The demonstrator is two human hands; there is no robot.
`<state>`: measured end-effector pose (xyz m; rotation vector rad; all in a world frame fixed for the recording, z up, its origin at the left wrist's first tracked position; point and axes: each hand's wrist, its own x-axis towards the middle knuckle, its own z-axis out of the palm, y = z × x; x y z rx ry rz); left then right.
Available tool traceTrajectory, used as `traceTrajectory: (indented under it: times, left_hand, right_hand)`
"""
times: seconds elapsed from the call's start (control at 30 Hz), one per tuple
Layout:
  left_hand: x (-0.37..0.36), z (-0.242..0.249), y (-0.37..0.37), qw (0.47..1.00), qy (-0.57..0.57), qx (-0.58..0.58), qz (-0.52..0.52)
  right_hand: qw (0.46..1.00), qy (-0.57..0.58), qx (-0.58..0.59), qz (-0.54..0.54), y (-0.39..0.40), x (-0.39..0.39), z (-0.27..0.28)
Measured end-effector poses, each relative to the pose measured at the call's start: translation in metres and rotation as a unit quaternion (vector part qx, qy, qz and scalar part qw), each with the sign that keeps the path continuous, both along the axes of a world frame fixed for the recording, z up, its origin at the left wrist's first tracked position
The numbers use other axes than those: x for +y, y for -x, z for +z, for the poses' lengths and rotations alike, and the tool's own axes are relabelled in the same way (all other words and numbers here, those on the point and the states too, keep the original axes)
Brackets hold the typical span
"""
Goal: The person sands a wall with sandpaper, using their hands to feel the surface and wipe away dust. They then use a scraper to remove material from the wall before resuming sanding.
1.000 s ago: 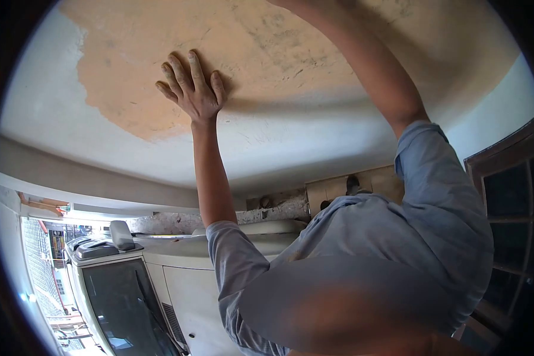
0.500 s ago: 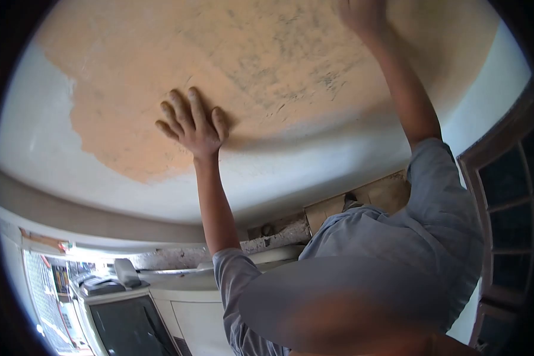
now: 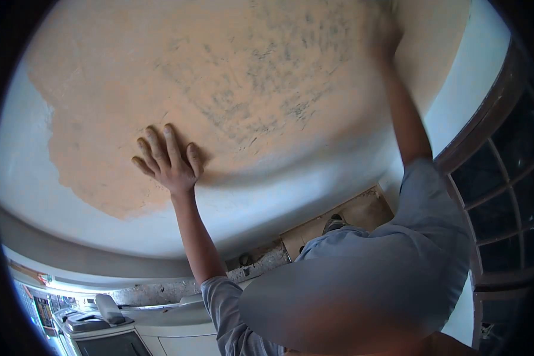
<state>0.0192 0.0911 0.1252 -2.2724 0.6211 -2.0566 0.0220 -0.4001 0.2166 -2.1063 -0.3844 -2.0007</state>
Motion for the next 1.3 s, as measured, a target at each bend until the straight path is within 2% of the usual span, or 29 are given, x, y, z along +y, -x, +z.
traceTrajectory:
  times: [0.07, 0.13, 0.17, 0.23, 0.27, 0.3, 0.33, 0.37, 0.43, 0.47, 0.5, 0.53, 0.63, 0.67, 0.77, 0.83, 0.9, 0.97, 1.03, 1.1, 1.13, 1.23, 1.3]
  left_hand:
    - [-0.001, 0.0, -0.003, 1.0, 0.003, -0.017, 0.005]
    - [-0.003, 0.0, -0.002, 1.0, 0.011, -0.01, 0.01]
    - [-0.002, -0.001, -0.002, 1.0, 0.011, -0.013, 0.01]
    - [-0.003, -0.001, -0.003, 1.0, 0.017, -0.02, 0.007]
    - [-0.004, -0.001, -0.002, 1.0, 0.026, -0.017, 0.002]
    - [-0.005, -0.001, -0.003, 0.999, 0.029, -0.019, 0.004]
    - [-0.004, -0.002, -0.003, 0.999, 0.028, -0.019, 0.009]
    - [-0.003, -0.003, -0.001, 0.999, 0.03, -0.02, 0.011]
    - [-0.004, -0.002, -0.001, 1.0, 0.025, -0.009, 0.007]
    - [-0.002, -0.004, -0.002, 1.0, 0.016, -0.01, 0.006]
    - [-0.001, -0.006, -0.003, 1.0, 0.009, -0.012, 0.003]
    - [0.0, -0.008, -0.003, 1.0, 0.001, -0.016, 0.0]
    - [0.002, -0.01, -0.004, 1.0, -0.009, -0.023, 0.001]
    - [0.0, -0.007, -0.005, 0.999, -0.013, -0.038, 0.001]
    - [0.001, -0.011, -0.006, 0.999, -0.009, -0.039, 0.008]
    - [0.0, -0.011, -0.008, 0.999, -0.001, -0.046, 0.01]
    - [-0.004, -0.009, -0.008, 0.999, 0.007, -0.048, 0.011]
    - [0.0, -0.013, -0.007, 0.999, 0.003, -0.045, 0.014]
    - [0.0, -0.011, -0.006, 0.999, -0.003, -0.046, 0.016]
    - [0.0, -0.008, -0.006, 0.999, -0.019, -0.043, 0.005]
    - [0.001, -0.008, -0.005, 0.999, -0.021, -0.045, 0.006]
    - [0.002, -0.011, -0.007, 0.999, -0.022, -0.042, 0.0]
    - [0.0, -0.011, -0.005, 0.999, -0.012, -0.033, 0.007]
  right_hand:
    - [0.993, -0.092, 0.061, -0.039, 0.013, -0.018, 0.075]
    - [0.992, -0.102, 0.038, -0.065, 0.014, -0.021, 0.086]
    - [0.993, -0.093, 0.014, -0.069, 0.013, -0.017, 0.072]
    - [0.996, -0.051, -0.048, -0.047, 0.01, -0.003, 0.004]
    - [0.997, -0.047, -0.046, -0.036, 0.013, 0.007, -0.039]
    - [0.995, -0.061, 0.001, -0.075, -0.002, -0.004, -0.109]
    - [0.996, -0.086, 0.022, -0.023, 0.018, 0.019, -0.155]
    - [0.996, -0.084, 0.021, -0.021, 0.015, 0.012, -0.161]
    - [0.999, 0.034, 0.03, 0.023, 0.02, -0.009, -0.17]
    - [0.999, 0.047, 0.012, 0.014, 0.023, -0.017, -0.142]
    - [0.998, 0.064, -0.01, 0.004, 0.015, -0.035, -0.086]
    - [0.998, 0.031, -0.03, -0.037, -0.009, -0.066, -0.042]
    - [0.972, -0.167, 0.167, 0.001, 0.04, -0.106, 0.073]
    - [0.983, -0.112, 0.124, -0.079, 0.034, -0.125, 0.067]
    - [0.95, 0.082, 0.018, -0.299, -0.011, -0.174, 0.027]
    - [0.988, -0.11, 0.003, -0.105, -0.017, -0.11, -0.039]
    - [0.994, -0.104, -0.011, 0.034, 0.008, -0.062, -0.125]
    - [0.998, -0.048, -0.025, 0.006, 0.011, -0.056, -0.208]
    - [1.0, -0.025, -0.015, 0.01, 0.008, -0.078, -0.168]
    - [1.0, -0.012, -0.002, -0.001, 0.011, -0.105, -0.097]
    - [0.994, -0.018, -0.003, -0.104, 0.012, -0.123, -0.045]
    - [0.955, -0.258, 0.098, -0.105, 0.02, -0.162, 0.057]
    - [0.988, -0.146, -0.04, -0.02, 0.023, -0.121, 0.081]
